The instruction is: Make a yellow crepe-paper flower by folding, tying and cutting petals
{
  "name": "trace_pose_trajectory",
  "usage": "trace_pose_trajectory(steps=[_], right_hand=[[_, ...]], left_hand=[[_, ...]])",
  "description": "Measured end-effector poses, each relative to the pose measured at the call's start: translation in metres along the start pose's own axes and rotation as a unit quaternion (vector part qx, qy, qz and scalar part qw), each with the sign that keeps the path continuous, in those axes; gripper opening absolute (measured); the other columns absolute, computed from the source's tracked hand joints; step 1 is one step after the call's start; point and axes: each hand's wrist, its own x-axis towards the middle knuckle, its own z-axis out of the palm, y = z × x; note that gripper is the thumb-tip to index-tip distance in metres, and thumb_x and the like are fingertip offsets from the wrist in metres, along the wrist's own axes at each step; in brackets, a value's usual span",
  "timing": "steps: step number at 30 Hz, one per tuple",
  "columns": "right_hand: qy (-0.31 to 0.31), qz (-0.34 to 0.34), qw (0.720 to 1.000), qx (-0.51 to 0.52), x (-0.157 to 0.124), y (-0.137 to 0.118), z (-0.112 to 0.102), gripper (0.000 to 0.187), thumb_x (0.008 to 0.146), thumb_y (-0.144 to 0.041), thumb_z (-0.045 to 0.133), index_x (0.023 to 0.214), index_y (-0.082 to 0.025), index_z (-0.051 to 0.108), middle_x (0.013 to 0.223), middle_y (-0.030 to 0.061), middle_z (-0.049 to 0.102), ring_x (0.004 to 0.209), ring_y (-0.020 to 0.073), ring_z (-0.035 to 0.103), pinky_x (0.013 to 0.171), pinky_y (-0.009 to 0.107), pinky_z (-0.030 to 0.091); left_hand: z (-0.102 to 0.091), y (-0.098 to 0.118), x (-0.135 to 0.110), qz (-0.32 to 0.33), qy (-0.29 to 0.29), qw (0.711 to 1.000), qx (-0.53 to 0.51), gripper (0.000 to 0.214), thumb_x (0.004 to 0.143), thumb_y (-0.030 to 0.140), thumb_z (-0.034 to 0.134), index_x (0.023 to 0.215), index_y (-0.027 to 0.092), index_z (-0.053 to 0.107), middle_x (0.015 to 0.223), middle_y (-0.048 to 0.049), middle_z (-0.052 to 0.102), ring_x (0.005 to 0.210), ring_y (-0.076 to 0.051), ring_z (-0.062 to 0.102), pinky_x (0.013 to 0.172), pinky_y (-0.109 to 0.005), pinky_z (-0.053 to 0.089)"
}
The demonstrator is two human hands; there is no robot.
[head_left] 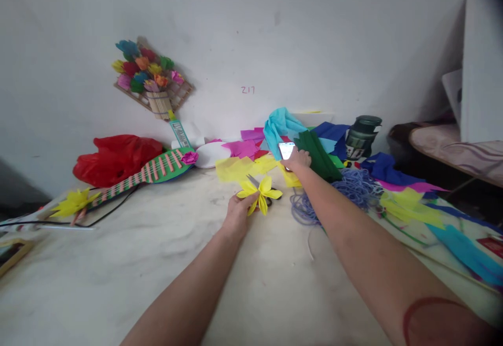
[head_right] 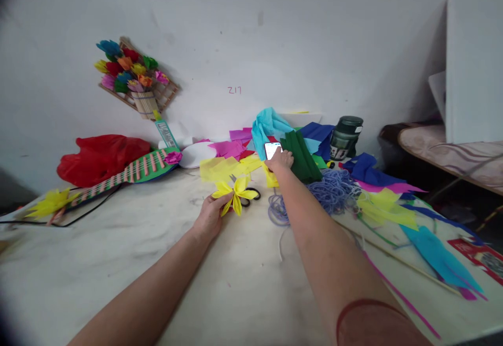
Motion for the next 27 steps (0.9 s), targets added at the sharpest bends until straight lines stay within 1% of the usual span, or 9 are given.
trace_pose_trajectory(steps=[5,10,13,17,20,22,24,27], right_hand=[[0.009,-0.006,1.000,0.001,0.000,0.000,0.000,0.079,0.064,-0.042,0.059,0.129,-0.013,0.027,0.114,0.0188,0.048,0.108,0.0312,0.043,0.082,0.038,0.037],[0.009,-0.011,1.000,-0.006,-0.001,0.001,0.000,0.080,0.067,-0.040,0.057,0.133,-0.014,0.021,0.114,0.0187,0.048,0.108,0.0317,0.043,0.081,0.039,0.037],[-0.001,-0.018,1.000,0.000,-0.002,0.001,-0.001,0.080,0.068,-0.043,0.057,0.133,-0.015,0.021,0.115,0.0192,0.047,0.109,0.0320,0.042,0.080,0.039,0.037],[-0.004,-0.018,1.000,-0.002,-0.005,0.000,-0.003,0.080,0.066,-0.050,0.058,0.131,-0.015,0.028,0.118,0.0194,0.045,0.109,0.0329,0.041,0.082,0.040,0.037],[0.005,-0.019,1.000,-0.004,-0.009,-0.004,-0.007,0.075,0.067,-0.052,0.055,0.128,-0.014,0.035,0.123,0.0195,0.041,0.111,0.0328,0.041,0.084,0.042,0.037],[0.014,-0.033,0.999,0.001,-0.013,-0.007,-0.014,0.067,0.070,-0.049,0.053,0.125,-0.014,0.041,0.124,0.0187,0.042,0.112,0.0324,0.041,0.085,0.042,0.037],[0.019,-0.054,0.998,0.014,-0.019,-0.009,-0.023,0.055,0.072,-0.045,0.051,0.118,-0.014,0.050,0.122,0.0172,0.046,0.110,0.0316,0.043,0.084,0.041,0.039],[0.000,-0.070,0.995,0.068,-0.031,-0.011,-0.037,0.039,0.075,-0.041,0.048,0.103,-0.018,0.061,0.111,0.0130,0.057,0.101,0.0278,0.053,0.078,0.037,0.042]], left_hand=[[-0.002,-0.002,0.001,0.010,-0.011,1.000,-0.004,0.030,0.058,0.035,0.071,0.076,0.012,0.066,0.076,-0.0071,0.066,0.066,-0.015,0.059,0.060,-0.025,0.045],[-0.002,-0.003,0.001,0.015,-0.014,1.000,-0.005,0.030,0.059,0.036,0.070,0.076,0.012,0.066,0.076,-0.0075,0.066,0.065,-0.015,0.058,0.059,-0.025,0.044],[0.000,-0.001,-0.001,0.007,-0.006,1.000,-0.003,0.029,0.059,0.035,0.070,0.075,0.012,0.065,0.075,-0.0068,0.066,0.065,-0.015,0.059,0.060,-0.025,0.044],[0.002,0.002,-0.003,0.001,0.019,1.000,-0.012,0.027,0.056,0.034,0.072,0.073,0.013,0.064,0.072,-0.0048,0.065,0.062,-0.014,0.058,0.057,-0.024,0.044],[0.001,0.002,-0.003,0.009,0.016,1.000,-0.020,0.027,0.056,0.034,0.072,0.073,0.013,0.064,0.073,-0.0045,0.065,0.063,-0.013,0.058,0.057,-0.024,0.044],[0.000,0.002,-0.002,0.013,0.017,0.999,-0.025,0.028,0.056,0.033,0.072,0.073,0.013,0.064,0.073,-0.0043,0.065,0.064,-0.014,0.058,0.057,-0.024,0.044],[-0.001,0.001,-0.001,0.014,0.016,0.999,-0.028,0.028,0.056,0.033,0.073,0.074,0.013,0.064,0.073,-0.0042,0.065,0.063,-0.013,0.058,0.057,-0.024,0.044],[-0.002,0.000,-0.001,0.020,0.007,0.999,-0.032,0.029,0.055,0.032,0.073,0.074,0.012,0.064,0.073,-0.0047,0.064,0.063,-0.013,0.058,0.058,-0.024,0.045]])
